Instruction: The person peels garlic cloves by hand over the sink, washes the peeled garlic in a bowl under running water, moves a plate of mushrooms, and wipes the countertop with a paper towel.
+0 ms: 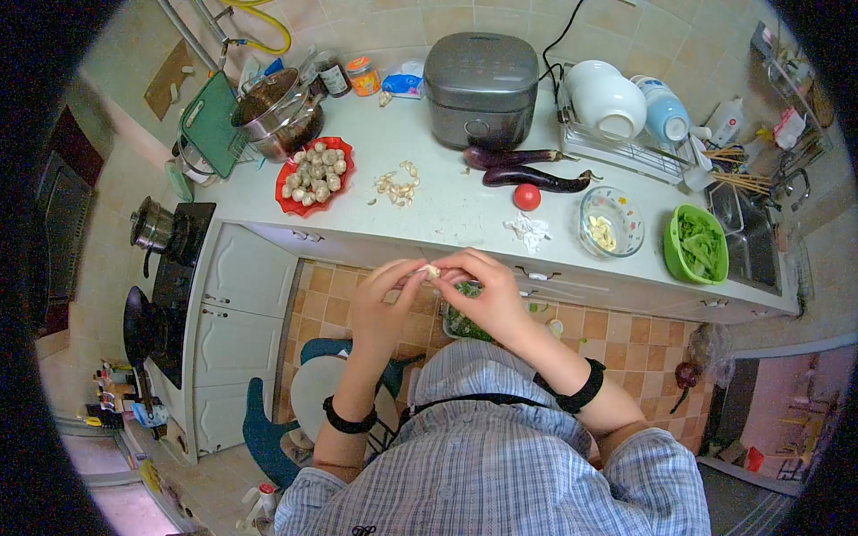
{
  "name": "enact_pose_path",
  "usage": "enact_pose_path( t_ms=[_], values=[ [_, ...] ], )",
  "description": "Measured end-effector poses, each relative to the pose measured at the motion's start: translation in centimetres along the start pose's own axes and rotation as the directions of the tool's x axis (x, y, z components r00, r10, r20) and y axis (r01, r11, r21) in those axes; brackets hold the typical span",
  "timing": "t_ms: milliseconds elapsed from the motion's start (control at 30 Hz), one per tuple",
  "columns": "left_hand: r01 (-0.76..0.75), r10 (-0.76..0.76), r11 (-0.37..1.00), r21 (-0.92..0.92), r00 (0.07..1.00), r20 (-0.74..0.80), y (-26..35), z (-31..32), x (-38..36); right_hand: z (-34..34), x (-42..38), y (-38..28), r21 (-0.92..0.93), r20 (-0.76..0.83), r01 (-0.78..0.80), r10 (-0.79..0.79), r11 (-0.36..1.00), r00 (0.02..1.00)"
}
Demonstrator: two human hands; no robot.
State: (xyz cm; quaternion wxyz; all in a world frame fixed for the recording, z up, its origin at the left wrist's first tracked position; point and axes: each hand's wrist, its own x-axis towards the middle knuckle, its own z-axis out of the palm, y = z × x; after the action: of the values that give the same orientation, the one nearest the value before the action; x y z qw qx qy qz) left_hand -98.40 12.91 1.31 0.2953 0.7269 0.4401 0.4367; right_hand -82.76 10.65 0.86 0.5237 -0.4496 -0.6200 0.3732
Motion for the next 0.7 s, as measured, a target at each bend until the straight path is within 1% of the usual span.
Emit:
enact_pose_path(
  t_ms=[33, 67, 100, 133, 167, 233, 300, 367, 400, 433, 467, 500, 533, 567, 600, 633, 667, 700],
  values=[
    [-0.017, 0.017, 1.000, 0.014, 1.000, -0.008, -0.2, 0.1, -0.1, -0.1, 0.1, -0.2, -0.075, 0.010, 0.031, -0.030, 0.997, 0.999],
    [-0.033, 0.034, 0.999, 0.028, 0.999, -0.016, -0.3, 0.1, -0.1, -0.1, 0.1, -0.2, -0.075, 0.009, 0.031, -0.030, 0.997, 0.999],
    [-0.033, 0.034, 0.999, 0.029, 0.999, -0.016, -0.1, 0.1, -0.1, -0.1, 0.1, -0.2, -0.132, -0.002, 0.079, -0.080, 0.988, 0.997],
    [0.046, -0.046, 0.996, -0.071, 0.999, 0.000, 0.2, 0.1, -0.2, -0.1, 0.1, -0.2, -0.189, -0.010, 0.126, -0.130, 0.974, 0.991],
    [0.127, -0.125, 0.977, -0.169, 0.992, 0.024, 0.4, 0.1, -0.2, -0.1, 0.1, -0.1, -0.189, -0.010, 0.125, -0.130, 0.974, 0.992],
    [0.125, -0.124, 0.973, -0.196, 0.992, 0.018, 0.2, 0.2, -0.3, -0.1, 0.1, 0.0, -0.259, 0.000, 0.188, -0.195, 0.947, 0.981],
    [0.122, -0.122, 0.967, -0.224, 0.992, 0.013, 0.2, 0.3, -0.4, 0.0, 0.0, -0.2, -0.252, -0.001, 0.189, -0.195, 0.949, 0.981],
    [0.181, -0.179, 0.945, -0.273, 0.983, 0.030, 0.3, 0.3, -0.4, 0.1, 0.0, -0.2, -0.245, -0.001, 0.191, -0.197, 0.951, 0.980],
    [0.181, -0.181, 0.944, -0.275, 0.983, 0.028, 0.2, 0.3, -0.4, 0.1, 0.0, -0.1, -0.200, -0.009, 0.177, -0.183, 0.964, 0.983],
    [0.224, -0.226, 0.922, -0.315, 0.974, 0.031, -0.1, 0.3, -0.3, 0.2, 0.0, 0.1, -0.156, -0.018, 0.164, -0.168, 0.974, 0.986],
    [0.265, -0.270, 0.896, -0.356, 0.962, 0.035, -0.5, 0.3, -0.2, 0.2, 0.0, 0.1, -0.158, -0.016, 0.164, -0.168, 0.974, 0.986],
    [0.264, -0.271, 0.895, -0.359, 0.962, 0.033, -0.7, 0.3, 0.0, 0.3, 0.0, 0.2, -0.126, -0.042, 0.131, -0.138, 0.983, 0.990],
    [0.146, -0.156, 0.966, -0.213, 0.987, -0.031, -1.1, 0.2, 0.3, 0.3, -0.1, 0.2, -0.094, -0.064, 0.099, -0.105, 0.991, 0.992],
    [0.031, -0.035, 0.998, -0.055, 0.996, -0.078, -1.4, 0.2, 0.3, 0.2, -0.2, 0.3, -0.097, -0.056, 0.097, -0.103, 0.991, 0.993],
    [0.036, -0.041, 0.998, -0.059, 0.995, -0.086, -1.7, 0.1, 0.3, -0.1, -0.3, 0.5, -0.136, -0.047, 0.080, -0.088, 0.987, 0.995],
    [-0.081, 0.085, 0.993, 0.084, 0.995, -0.048, -2.0, 0.0, 0.3, -0.2, -0.3, 0.6, -0.175, -0.038, 0.065, -0.072, 0.982, 0.997],
    [-0.197, 0.200, 0.956, 0.219, 0.980, 0.009, -2.3, 0.0, 0.2, -0.2, -0.4, 0.8, -0.178, -0.026, 0.063, -0.069, 0.982, 0.997],
    [-0.185, 0.189, 0.959, 0.215, 0.982, -0.001, -2.3, 0.2, 0.1, -0.2, -0.5, 1.0, -0.187, -0.035, 0.045, -0.052, 0.981, 0.998]
  ],
)
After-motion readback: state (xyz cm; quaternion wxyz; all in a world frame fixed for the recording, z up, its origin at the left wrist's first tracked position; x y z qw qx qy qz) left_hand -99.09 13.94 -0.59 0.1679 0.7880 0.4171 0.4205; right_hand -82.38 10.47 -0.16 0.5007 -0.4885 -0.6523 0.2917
